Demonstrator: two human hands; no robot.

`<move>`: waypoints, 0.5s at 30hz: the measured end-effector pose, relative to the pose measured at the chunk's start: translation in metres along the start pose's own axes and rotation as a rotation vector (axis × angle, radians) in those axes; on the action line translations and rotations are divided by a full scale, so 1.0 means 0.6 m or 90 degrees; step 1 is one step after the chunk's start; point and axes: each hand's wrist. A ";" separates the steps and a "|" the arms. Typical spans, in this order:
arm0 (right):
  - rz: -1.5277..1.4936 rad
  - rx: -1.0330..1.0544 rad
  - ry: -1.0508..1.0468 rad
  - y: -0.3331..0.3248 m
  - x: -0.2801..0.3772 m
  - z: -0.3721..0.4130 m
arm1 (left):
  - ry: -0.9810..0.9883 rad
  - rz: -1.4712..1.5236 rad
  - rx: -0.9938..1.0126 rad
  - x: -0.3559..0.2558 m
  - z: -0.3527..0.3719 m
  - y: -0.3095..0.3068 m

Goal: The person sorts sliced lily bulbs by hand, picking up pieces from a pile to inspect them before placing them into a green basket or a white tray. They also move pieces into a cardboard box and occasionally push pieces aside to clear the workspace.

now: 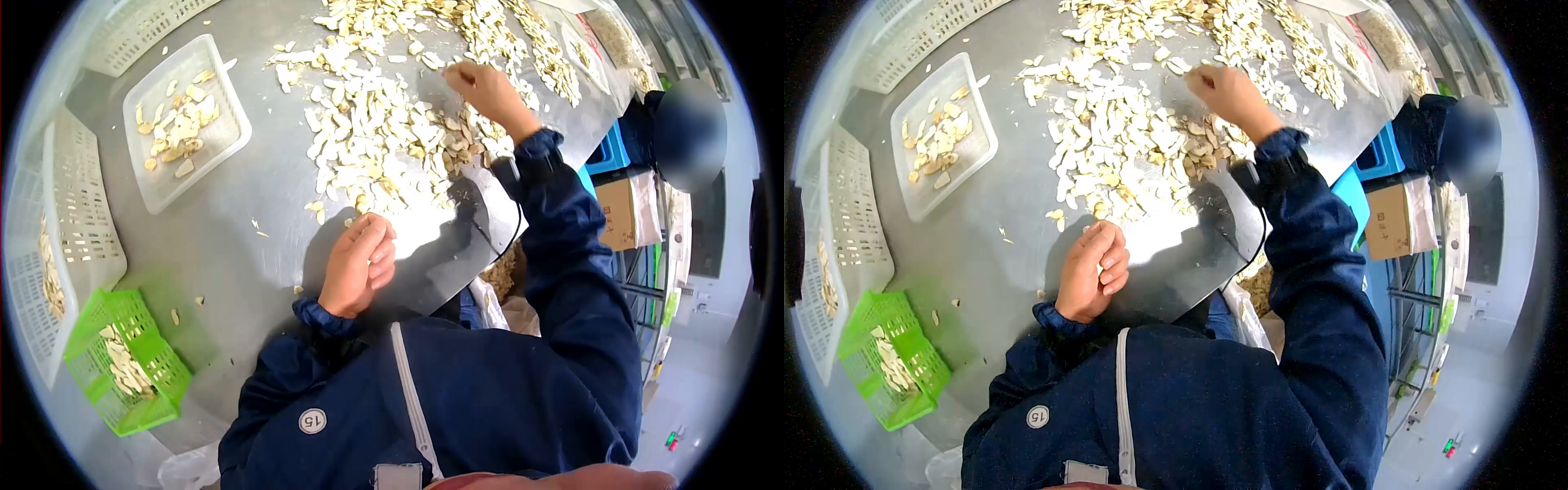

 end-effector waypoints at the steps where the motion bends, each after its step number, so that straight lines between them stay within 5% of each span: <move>1: 0.009 -0.023 -0.004 0.005 -0.020 -0.021 | -0.001 -0.005 -0.001 0.001 0.000 0.000; 6: 0.063 -0.072 -0.043 0.060 -0.090 -0.089 | 0.000 -0.028 0.008 -0.003 0.001 -0.001; 11: 0.003 0.065 0.095 0.042 -0.061 -0.096 | -0.015 -0.008 0.011 -0.004 0.003 -0.003; 15: -0.038 0.001 0.007 0.048 -0.016 -0.100 | -0.029 -0.001 0.021 -0.004 0.000 -0.010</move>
Point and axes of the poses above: each hand's wrist, its own z-axis away from the middle knuckle, its own y-axis out of the palm, x = y × z, and after that the axes turned 14 degrees about -y, right-handed
